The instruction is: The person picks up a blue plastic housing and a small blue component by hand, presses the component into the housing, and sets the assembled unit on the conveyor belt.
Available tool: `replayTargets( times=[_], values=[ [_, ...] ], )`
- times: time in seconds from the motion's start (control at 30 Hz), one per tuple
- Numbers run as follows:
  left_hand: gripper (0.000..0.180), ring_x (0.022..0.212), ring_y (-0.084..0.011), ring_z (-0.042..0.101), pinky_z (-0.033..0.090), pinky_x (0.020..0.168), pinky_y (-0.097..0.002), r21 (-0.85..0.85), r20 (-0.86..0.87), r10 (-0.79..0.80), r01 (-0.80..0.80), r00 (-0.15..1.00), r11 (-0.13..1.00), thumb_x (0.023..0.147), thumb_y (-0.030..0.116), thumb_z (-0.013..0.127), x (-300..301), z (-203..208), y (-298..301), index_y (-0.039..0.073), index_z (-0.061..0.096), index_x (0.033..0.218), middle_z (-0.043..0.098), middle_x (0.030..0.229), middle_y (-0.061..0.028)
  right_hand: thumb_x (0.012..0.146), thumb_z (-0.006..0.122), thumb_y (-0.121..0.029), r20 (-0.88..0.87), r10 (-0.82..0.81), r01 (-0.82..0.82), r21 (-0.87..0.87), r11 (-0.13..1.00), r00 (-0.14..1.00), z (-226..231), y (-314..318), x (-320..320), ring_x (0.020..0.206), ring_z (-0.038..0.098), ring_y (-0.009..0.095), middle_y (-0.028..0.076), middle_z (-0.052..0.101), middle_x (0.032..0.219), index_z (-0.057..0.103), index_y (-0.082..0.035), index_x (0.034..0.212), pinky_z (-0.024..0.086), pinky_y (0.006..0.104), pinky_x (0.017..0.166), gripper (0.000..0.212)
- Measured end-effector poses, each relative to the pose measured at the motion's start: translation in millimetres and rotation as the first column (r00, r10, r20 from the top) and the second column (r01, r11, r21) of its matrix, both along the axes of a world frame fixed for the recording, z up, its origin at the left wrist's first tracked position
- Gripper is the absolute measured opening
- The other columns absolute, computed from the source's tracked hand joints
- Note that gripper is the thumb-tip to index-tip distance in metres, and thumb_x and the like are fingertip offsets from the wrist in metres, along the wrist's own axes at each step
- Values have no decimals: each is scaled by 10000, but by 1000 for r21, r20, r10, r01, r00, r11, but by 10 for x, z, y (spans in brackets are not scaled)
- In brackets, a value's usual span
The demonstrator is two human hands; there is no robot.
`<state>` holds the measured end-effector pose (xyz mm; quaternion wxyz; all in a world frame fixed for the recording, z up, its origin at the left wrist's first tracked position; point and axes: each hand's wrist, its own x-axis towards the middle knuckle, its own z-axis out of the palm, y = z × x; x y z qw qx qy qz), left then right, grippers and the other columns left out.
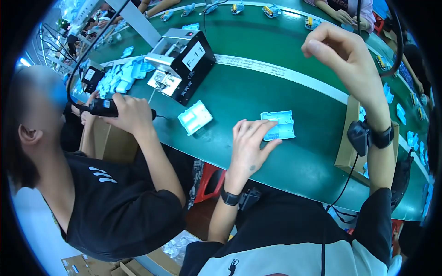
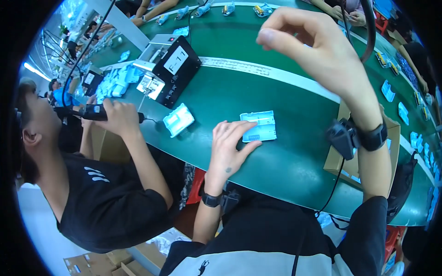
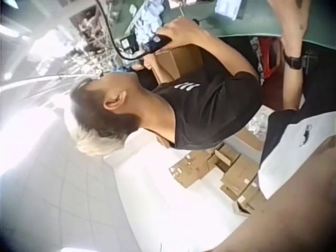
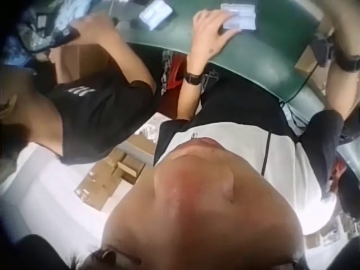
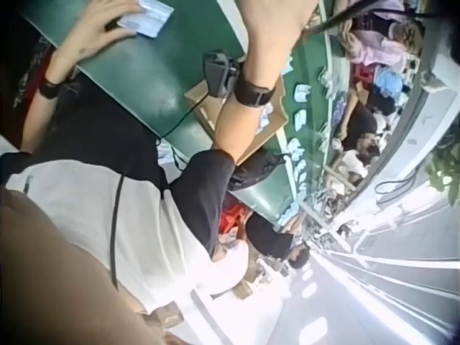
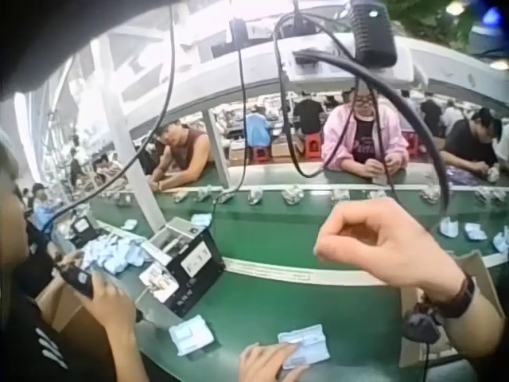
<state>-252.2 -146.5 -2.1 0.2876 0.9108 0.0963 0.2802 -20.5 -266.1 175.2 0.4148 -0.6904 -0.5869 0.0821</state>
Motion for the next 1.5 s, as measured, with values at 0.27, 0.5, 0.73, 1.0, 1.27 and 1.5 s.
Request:
replayTargets(
  times=[0.27,0.5,0.73,1.0,1.27,1.5],
  values=[
    [450,1125,-277,647,405,1116,-487,48,-10,51,-51,999,998,888,272,864,15,-12,-38,105,741,1288,741,1248,-64,1084,666,-188,-354,117,-155,-79,985,928,-12,-298,86,925,616,94,38,662,1018,701,-6,1037,501,259,848,191],
    [456,1121,-287,639,409,1106,-485,68,-14,42,-41,999,997,888,268,869,5,-17,-1,102,738,1292,738,1269,-64,1125,569,-427,-447,301,-152,339,928,842,11,-732,235,803,525,111,58,597,1025,635,-47,1043,456,273,751,394],
    [454,1115,-295,640,418,1089,-470,37,-29,27,-26,999,999,882,264,875,10,-14,-1,99,742,1284,740,1272,-73,1108,580,-453,-490,235,-67,335,940,840,-270,-865,479,801,439,118,55,515,1006,555,-68,1035,396,277,739,393],
    [450,1104,-295,652,432,1070,-444,42,-29,55,-53,998,998,864,244,885,7,18,15,93,751,1267,745,1261,-84,1129,564,-400,-520,261,-135,267,954,813,-217,-748,597,811,407,98,18,468,992,515,-81,1031,374,262,760,338],
    [457,1104,-290,652,432,1067,-437,35,-26,37,-36,999,999,860,241,887,37,2,10,94,750,1270,746,1254,-84,1175,501,-315,-625,253,43,417,908,739,-122,-878,913,804,407,59,-4,455,975,524,-90,1056,386,254,758,256],
    [465,1106,-289,653,433,1060,-433,23,-49,42,-41,998,999,855,241,890,24,31,6,91,749,1273,747,1248,-83,1178,502,-296,-684,254,48,390,919,684,-236,-765,1073,807,392,50,-21,439,966,505,-94,1070,376,248,745,229]
  ],
)
